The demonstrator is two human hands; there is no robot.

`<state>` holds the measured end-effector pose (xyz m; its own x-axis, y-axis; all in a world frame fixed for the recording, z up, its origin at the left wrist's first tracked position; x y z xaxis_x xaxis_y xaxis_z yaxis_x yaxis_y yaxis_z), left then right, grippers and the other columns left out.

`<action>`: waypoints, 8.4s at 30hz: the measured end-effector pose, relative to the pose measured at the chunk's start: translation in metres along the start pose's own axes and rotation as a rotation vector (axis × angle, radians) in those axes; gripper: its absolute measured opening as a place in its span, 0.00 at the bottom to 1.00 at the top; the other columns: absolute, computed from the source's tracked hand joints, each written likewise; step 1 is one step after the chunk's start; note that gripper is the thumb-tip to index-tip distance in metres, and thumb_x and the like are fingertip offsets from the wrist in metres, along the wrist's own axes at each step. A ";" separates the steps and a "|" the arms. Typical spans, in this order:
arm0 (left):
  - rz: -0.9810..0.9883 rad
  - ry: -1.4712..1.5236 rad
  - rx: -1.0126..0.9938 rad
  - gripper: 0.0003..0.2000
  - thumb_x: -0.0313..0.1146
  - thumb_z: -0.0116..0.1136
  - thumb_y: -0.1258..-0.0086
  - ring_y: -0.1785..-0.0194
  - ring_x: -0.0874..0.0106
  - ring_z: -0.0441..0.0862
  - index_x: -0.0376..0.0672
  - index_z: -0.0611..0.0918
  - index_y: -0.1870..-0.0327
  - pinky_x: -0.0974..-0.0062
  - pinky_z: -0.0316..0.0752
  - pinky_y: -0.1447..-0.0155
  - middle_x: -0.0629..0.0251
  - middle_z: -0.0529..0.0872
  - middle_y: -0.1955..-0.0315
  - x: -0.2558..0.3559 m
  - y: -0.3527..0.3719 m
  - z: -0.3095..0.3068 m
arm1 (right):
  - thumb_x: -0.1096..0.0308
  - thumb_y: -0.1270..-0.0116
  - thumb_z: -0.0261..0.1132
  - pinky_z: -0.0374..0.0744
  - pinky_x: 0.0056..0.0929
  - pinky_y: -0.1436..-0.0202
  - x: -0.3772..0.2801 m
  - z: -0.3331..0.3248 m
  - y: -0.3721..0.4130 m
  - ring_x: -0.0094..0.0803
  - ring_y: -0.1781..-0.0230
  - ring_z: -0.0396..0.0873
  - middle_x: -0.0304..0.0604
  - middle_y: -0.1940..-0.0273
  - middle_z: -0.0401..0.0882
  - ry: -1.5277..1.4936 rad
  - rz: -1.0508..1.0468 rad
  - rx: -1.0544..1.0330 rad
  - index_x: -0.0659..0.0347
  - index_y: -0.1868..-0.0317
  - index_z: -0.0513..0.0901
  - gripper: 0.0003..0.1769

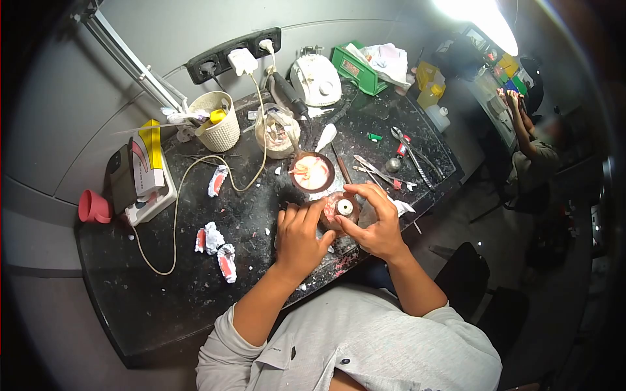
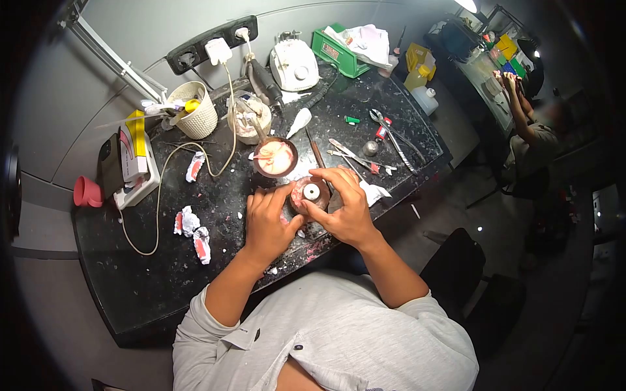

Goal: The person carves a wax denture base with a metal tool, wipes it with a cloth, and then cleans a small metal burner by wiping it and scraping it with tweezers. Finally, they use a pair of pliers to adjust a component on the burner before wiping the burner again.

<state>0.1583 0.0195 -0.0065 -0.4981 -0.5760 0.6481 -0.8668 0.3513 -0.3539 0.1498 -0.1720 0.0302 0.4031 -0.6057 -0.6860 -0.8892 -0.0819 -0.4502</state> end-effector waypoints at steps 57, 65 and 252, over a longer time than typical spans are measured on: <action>0.062 -0.043 0.091 0.36 0.54 0.82 0.44 0.51 0.54 0.80 0.39 0.85 0.39 0.59 0.70 0.44 0.56 0.90 0.53 -0.006 0.000 0.008 | 0.83 0.38 0.58 0.91 0.44 0.64 0.067 -0.163 0.038 0.44 0.62 0.87 0.53 0.59 0.82 -0.633 0.766 -0.104 0.59 0.53 0.70 0.15; 0.050 -0.065 0.059 0.35 0.53 0.82 0.43 0.52 0.53 0.81 0.39 0.85 0.39 0.58 0.71 0.44 0.53 0.89 0.54 0.001 -0.003 0.003 | 0.89 0.38 0.55 0.85 0.74 0.38 0.047 -0.073 0.120 0.66 0.43 0.86 0.74 0.52 0.82 -1.729 0.875 -0.408 0.63 0.46 0.69 0.21; 0.070 0.026 -0.145 0.45 0.48 0.80 0.45 0.30 0.51 0.78 0.41 0.75 0.24 0.45 0.66 0.28 0.50 0.83 0.36 -0.017 -0.019 0.002 | 0.67 0.38 0.76 0.68 0.49 0.31 -0.024 -0.034 -0.024 0.52 0.39 0.76 0.54 0.42 0.78 0.111 -0.179 -0.355 0.63 0.26 0.70 0.41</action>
<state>0.1831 0.0205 -0.0121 -0.5544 -0.5282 0.6431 -0.8167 0.4939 -0.2985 0.1537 -0.1821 0.0766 0.5496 -0.6371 -0.5403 -0.8344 -0.4500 -0.3181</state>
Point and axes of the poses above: each hand's wrist, its own y-axis away from the middle knuckle, its own z-axis out of the palm, x = y × z, the point moved 1 cm from there along -y, towards the middle knuckle
